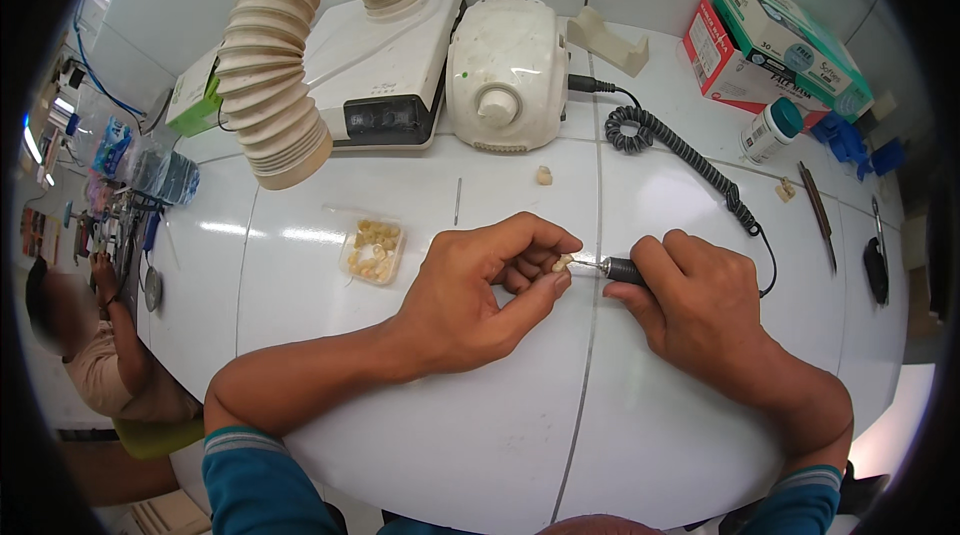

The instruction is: The person grinds an artificial tooth using a rotary tool, sets down the tool to pick a tooth from a plastic container, and then grinds the new tooth with the rotary tool.

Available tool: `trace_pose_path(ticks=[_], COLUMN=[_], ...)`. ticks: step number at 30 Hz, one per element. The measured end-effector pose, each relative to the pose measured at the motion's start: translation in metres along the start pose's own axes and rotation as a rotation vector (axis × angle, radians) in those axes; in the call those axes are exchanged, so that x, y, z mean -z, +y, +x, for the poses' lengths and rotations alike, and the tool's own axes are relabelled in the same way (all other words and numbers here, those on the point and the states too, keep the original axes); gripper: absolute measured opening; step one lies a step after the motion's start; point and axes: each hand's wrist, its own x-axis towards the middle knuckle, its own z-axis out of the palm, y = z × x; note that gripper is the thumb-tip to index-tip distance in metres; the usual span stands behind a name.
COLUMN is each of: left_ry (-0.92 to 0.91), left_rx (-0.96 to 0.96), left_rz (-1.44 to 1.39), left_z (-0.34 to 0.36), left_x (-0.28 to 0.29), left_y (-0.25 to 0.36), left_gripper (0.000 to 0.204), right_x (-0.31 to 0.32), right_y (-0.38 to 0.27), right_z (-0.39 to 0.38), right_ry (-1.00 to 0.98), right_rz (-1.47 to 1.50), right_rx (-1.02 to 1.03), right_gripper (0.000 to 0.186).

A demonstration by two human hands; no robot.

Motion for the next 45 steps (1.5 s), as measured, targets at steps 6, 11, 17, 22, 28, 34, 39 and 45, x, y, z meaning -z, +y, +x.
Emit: trace_pose_path(ticks=[6, 11, 17, 22, 28, 34, 39, 45], left_ry=[0.010, 0.003, 0.008, -0.006, -0.006, -0.009, 0.004, 0.008], left_rx=[-0.047, -0.067, -0.068, -0.042, -0.021, -0.033, -0.058, -0.043], left_rz=[0.024, 0.051, 0.017, 0.028, 0.040, 0.063, 0.079, 0.075], left_z=[0.0016, 0.0020, 0.0016, 0.0010, 0.0013, 0.0015, 0.0008, 0.0010], left_x=[0.0007, 0.0008, -0.0001, 0.0012, 0.0018, 0.0018, 0.0016, 0.0017], left_y=[0.0003, -0.0004, -0.0002, -0.0008, 0.0002, 0.0004, -0.0003, -0.0007], left_gripper=[0.027, 0.027, 0.030, 0.029, 0.026, 0.026, 0.025, 0.026], right_x=[0.0008, 0.0013, -0.0001, 0.0001, 0.0004, 0.0002, 0.0005, -0.0013], right_y=[-0.0001, 0.0013, 0.0016, 0.0018, 0.0024, 0.0033, 0.0025, 0.0028], right_z=[0.0008, 0.0019, 0.0015, 0.0017, 0.0015, 0.0015, 0.0016, 0.0012], right_ry=[0.016, 0.021, 0.018, 0.019, 0.015, 0.012, 0.010, 0.025], right_rz=[0.004, 0.024, 0.019, 0.014, 0.013, 0.017, 0.018, 0.014], right_rx=[0.007, 0.015, 0.018, 0.026, 0.032, 0.042, 0.046, 0.051], right_gripper=[0.036, 0.037, 0.038, 0.038, 0.037, 0.037, 0.037, 0.037])
